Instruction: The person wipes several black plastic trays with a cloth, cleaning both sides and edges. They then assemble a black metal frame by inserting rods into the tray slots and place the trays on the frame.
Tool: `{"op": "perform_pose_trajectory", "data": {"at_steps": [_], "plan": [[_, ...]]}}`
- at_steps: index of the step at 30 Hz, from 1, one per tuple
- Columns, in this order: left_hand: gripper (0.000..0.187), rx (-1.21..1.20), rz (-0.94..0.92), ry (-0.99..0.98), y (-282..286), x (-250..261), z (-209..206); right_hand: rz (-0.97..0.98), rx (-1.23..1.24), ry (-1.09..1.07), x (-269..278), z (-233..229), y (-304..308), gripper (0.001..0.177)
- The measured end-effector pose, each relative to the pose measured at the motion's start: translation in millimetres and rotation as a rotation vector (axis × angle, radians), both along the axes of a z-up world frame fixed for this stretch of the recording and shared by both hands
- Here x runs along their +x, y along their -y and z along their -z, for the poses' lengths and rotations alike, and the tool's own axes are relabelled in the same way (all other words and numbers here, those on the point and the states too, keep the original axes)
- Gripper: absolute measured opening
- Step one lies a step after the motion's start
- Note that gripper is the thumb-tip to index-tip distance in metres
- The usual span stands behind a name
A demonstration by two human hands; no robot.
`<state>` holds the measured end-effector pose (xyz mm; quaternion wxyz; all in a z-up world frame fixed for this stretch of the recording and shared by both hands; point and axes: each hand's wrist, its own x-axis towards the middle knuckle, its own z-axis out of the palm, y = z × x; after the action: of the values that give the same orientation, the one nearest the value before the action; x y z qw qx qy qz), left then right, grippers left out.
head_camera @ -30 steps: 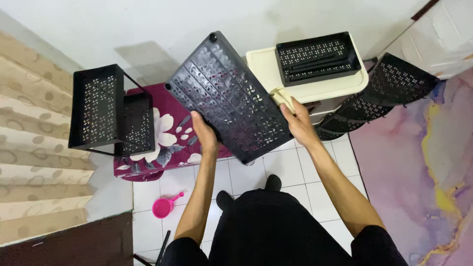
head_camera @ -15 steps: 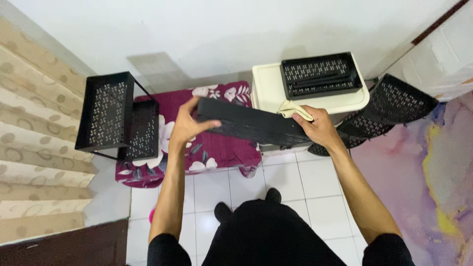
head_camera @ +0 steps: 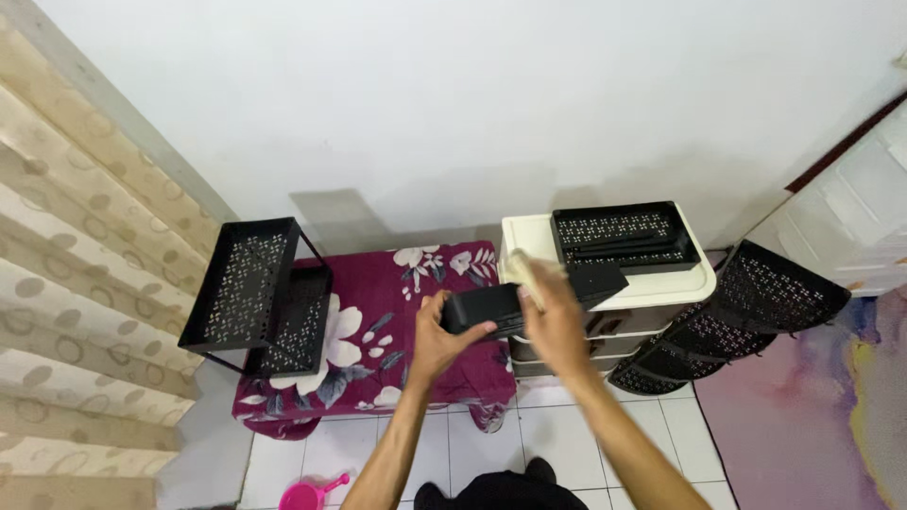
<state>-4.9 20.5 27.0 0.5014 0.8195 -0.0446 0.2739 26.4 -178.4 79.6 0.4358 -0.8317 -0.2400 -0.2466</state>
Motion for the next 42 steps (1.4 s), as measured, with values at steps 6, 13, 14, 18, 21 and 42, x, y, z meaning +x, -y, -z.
{"op": "perform_pose_trajectory", "data": {"at_steps": [6,13,14,18,21,42], "plan": [[0.044,-0.536,0.304,-0.023,11.6,3.4,15.1,-0.302,-0.112,0.173,-37.3,0.8,-42.4,0.050],[0.051,-0.074,-0.036,0.120,-7.7,-25.0,-22.4,-0.137,-0.256,0.322,16.0,22.0,24.1,0.070],[0.051,-0.070,-0.032,0.132,-9.1,-28.3,-26.9,-0.124,-0.250,0.327,27.2,26.7,36.4,0.069],[0.051,-0.029,-0.031,0.141,-16.2,-33.9,-36.1,0.010,-0.276,0.274,60.3,48.1,83.9,0.063],[0.055,0.012,-0.061,0.095,-20.1,-35.1,-36.5,0.103,-0.237,0.154,77.3,59.5,110.8,0.051],[0.030,-0.402,0.257,-0.160,51.9,12.1,-6.6,-0.061,0.212,-0.121,-29.6,34.0,-14.0,0.057]]}}
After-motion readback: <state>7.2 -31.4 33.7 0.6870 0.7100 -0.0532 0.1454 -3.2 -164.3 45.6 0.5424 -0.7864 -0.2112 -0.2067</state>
